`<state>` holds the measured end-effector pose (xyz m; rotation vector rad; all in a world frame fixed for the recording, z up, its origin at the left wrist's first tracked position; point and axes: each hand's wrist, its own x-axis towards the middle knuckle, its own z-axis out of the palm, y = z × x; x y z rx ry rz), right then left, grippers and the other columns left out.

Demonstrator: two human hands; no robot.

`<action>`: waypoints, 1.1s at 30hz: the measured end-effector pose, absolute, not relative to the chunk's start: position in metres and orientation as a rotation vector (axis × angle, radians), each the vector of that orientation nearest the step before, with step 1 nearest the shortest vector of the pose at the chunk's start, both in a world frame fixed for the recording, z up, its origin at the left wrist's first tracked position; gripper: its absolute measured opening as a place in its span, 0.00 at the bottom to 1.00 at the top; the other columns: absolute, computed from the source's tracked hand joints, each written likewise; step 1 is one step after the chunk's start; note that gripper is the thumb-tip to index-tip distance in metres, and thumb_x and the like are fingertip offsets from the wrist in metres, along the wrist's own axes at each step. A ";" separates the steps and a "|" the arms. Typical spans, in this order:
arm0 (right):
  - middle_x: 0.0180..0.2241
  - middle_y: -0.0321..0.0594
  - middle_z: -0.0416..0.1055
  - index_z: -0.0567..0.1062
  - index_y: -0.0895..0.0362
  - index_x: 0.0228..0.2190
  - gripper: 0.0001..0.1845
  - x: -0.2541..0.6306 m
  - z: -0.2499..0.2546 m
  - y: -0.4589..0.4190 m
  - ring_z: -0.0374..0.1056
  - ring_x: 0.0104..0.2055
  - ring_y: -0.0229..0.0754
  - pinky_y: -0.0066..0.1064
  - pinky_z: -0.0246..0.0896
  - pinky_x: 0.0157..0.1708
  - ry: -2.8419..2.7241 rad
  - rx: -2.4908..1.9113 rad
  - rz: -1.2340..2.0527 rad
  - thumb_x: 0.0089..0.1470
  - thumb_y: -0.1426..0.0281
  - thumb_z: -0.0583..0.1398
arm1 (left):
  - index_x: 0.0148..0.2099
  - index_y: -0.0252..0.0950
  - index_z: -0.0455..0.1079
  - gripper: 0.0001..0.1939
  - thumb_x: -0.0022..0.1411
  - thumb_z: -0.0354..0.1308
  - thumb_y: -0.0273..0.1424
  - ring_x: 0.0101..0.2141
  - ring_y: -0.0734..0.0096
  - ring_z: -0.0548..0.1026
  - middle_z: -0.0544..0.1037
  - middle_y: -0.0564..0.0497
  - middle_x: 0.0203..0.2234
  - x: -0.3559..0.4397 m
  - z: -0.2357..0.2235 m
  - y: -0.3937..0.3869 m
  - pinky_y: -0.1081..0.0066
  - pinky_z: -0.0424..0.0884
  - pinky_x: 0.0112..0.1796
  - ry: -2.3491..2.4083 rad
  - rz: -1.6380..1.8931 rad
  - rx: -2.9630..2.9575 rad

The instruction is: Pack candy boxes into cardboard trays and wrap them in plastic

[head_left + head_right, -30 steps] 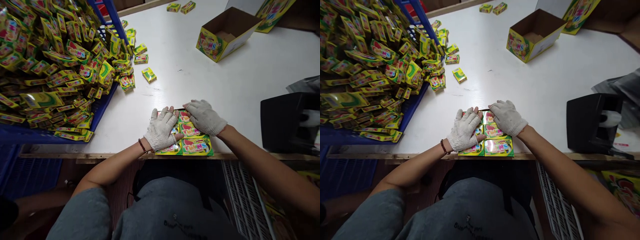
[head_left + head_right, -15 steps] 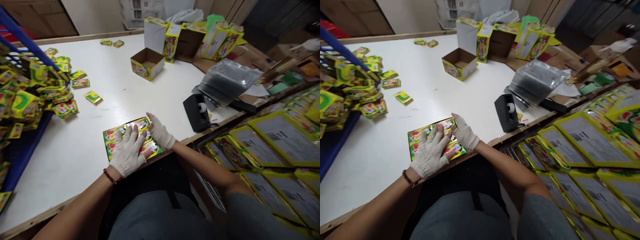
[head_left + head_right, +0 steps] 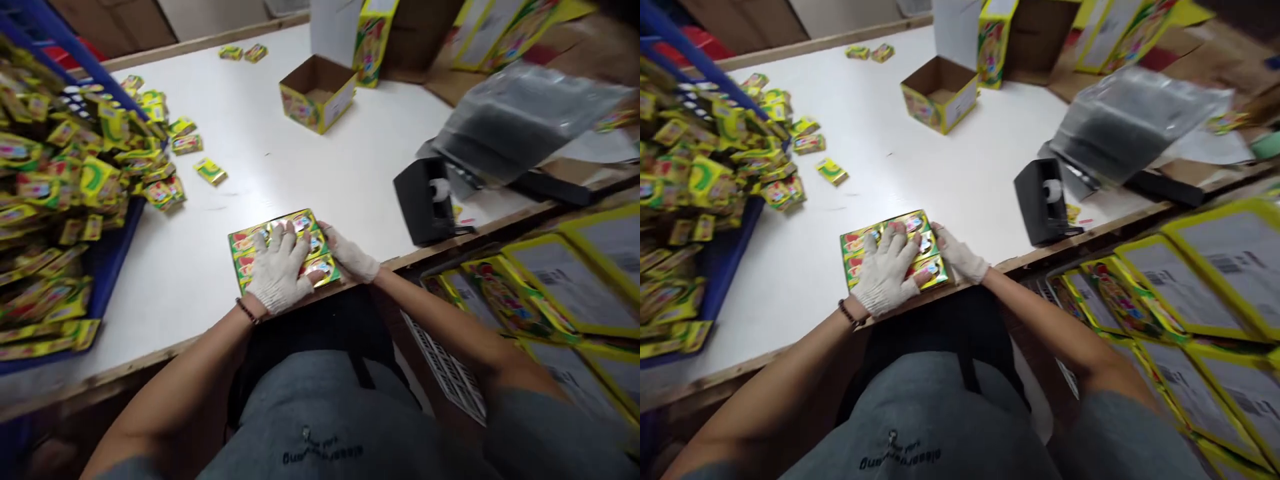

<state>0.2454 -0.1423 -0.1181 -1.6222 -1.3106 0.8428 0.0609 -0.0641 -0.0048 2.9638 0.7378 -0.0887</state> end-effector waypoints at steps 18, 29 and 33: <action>0.69 0.55 0.75 0.54 0.55 0.81 0.44 0.230 -0.110 -0.173 0.79 0.63 0.60 0.53 0.76 0.63 -1.104 -1.830 0.843 0.74 0.52 0.54 | 0.82 0.40 0.58 0.44 0.74 0.59 0.55 0.79 0.24 0.53 0.59 0.30 0.80 0.071 -0.010 -0.078 0.20 0.45 0.74 0.746 -0.172 2.950; 0.64 0.59 0.78 0.80 0.64 0.60 0.23 0.439 0.022 -0.161 0.71 0.68 0.49 0.42 0.60 0.72 -1.116 -2.226 -0.289 0.68 0.68 0.65 | 0.81 0.39 0.63 0.42 0.74 0.60 0.53 0.77 0.21 0.58 0.59 0.26 0.79 0.075 -0.001 -0.076 0.16 0.53 0.69 0.757 -0.176 3.079; 0.67 0.70 0.71 0.79 0.71 0.61 0.30 0.556 0.065 -0.187 0.68 0.68 0.59 0.55 0.60 0.63 -0.604 -2.646 -0.359 0.68 0.61 0.64 | 0.79 0.42 0.66 0.41 0.72 0.64 0.53 0.77 0.19 0.58 0.59 0.27 0.79 0.073 -0.004 -0.075 0.14 0.53 0.68 0.743 -0.158 3.075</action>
